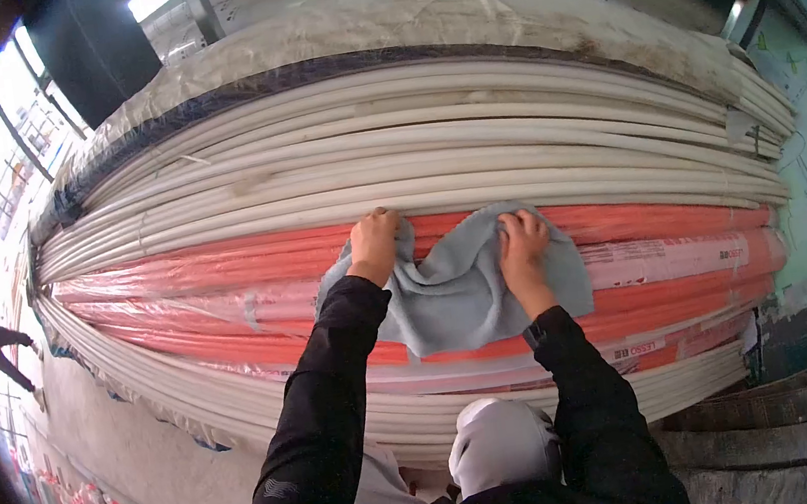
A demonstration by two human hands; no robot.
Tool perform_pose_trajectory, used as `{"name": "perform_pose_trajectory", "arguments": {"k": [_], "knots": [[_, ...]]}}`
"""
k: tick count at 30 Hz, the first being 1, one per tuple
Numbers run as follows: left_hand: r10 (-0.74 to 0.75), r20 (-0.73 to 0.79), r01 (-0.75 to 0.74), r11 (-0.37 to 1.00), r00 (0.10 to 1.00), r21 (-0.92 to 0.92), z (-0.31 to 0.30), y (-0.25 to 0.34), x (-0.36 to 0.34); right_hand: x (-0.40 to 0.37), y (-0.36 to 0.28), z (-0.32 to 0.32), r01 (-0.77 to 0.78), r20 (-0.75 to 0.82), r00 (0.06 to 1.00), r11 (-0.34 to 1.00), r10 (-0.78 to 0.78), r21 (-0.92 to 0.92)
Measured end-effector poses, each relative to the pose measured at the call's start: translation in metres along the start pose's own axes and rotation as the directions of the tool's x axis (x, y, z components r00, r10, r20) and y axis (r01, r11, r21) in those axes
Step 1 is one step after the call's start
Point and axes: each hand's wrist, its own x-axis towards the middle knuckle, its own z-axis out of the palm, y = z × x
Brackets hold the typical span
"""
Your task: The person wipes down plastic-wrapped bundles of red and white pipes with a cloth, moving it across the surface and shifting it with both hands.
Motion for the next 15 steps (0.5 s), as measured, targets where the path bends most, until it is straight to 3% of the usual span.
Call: {"name": "perform_pose_trajectory", "arguments": {"k": [4,7,11,15], "knots": [[0.016,0.013,-0.016,0.999,1.000,0.037,-0.002,0.001,-0.002,0.005,0.002,0.013,-0.008,0.028,1.000,0.998,0.006,0.065],[0.015,-0.004,-0.015,1.000,1.000,0.012,-0.002,0.002,-0.001,-0.006,0.000,0.005,0.045,0.135,0.989,0.994,-0.059,0.102],[0.019,-0.019,-0.018,0.999,1.000,0.048,0.001,0.002,-0.002,-0.033,0.012,0.011,0.116,0.069,0.990,0.987,-0.125,0.114],[0.044,-0.001,-0.044,0.998,0.999,0.041,0.003,-0.003,-0.002,-0.019,0.020,-0.003,-0.051,-0.006,0.999,0.991,0.053,0.121]]}}
